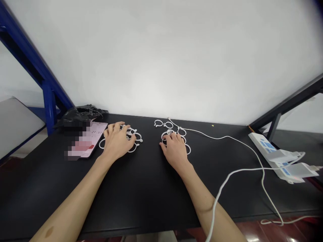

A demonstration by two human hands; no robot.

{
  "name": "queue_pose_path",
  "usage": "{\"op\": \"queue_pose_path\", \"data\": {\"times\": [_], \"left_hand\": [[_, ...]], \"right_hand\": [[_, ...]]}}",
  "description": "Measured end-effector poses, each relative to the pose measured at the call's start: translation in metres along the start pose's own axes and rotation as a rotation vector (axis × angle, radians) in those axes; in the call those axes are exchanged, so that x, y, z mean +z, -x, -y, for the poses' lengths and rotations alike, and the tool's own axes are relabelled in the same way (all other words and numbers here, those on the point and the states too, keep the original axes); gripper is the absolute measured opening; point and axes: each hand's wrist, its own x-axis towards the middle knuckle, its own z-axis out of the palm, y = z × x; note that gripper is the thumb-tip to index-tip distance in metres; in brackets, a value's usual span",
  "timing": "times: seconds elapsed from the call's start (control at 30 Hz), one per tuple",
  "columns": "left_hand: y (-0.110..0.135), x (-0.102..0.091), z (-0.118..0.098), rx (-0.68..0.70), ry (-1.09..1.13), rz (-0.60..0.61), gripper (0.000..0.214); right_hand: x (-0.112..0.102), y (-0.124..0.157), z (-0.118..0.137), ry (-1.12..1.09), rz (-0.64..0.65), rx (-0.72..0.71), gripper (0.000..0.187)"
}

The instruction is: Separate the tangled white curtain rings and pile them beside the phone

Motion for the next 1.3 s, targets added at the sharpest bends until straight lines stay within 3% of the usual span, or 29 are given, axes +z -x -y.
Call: {"op": "queue_pose_path", "data": {"times": [0.4,0.6,0.7,0.8,0.87,0.97,1.03,1.13,1.2,1.3], "left_hand": [[0.012,-0.014,-0.015,0.065,0.049,-0.031,0.03],[0.02,-0.018,-0.027,0.16,0.189,-0.046,0.029],[0.023,-0.023,-0.035,0.21,0.39,0.054,0.037],[0.026,-0.028,-0.042,0.162,0.581,0.206,0.043],[0.027,-0.03,-0.044,0.118,0.662,0.275,0.043],[0.026,-0.031,-0.044,0.067,0.725,0.278,0.04],[0.025,-0.032,-0.042,0.054,0.714,0.218,0.041],[0.024,-0.035,-0.039,0.165,0.617,0.164,0.038],[0.026,-0.036,-0.039,0.274,0.577,0.183,0.036],[0.028,-0.035,-0.04,0.357,0.583,0.213,0.036]], "right_hand": [[-0.005,-0.001,0.0,0.022,0.027,0.017,0.01],[-0.009,-0.002,0.002,-0.138,-0.214,-0.001,0.014],[-0.013,-0.001,0.009,-0.349,-0.291,-0.164,0.013],[-0.014,0.002,0.02,-0.569,-0.242,-0.32,0.015],[-0.013,0.005,0.025,-0.675,-0.188,-0.348,0.017],[-0.011,0.009,0.028,-0.775,-0.118,-0.313,0.019],[-0.011,0.009,0.027,-0.873,-0.097,-0.199,0.017],[-0.015,0.007,0.024,-1.042,-0.103,0.025,0.026],[-0.019,0.006,0.022,-1.082,-0.074,0.045,0.029],[-0.023,0.004,0.022,-1.042,-0.036,0.008,0.017]]}}
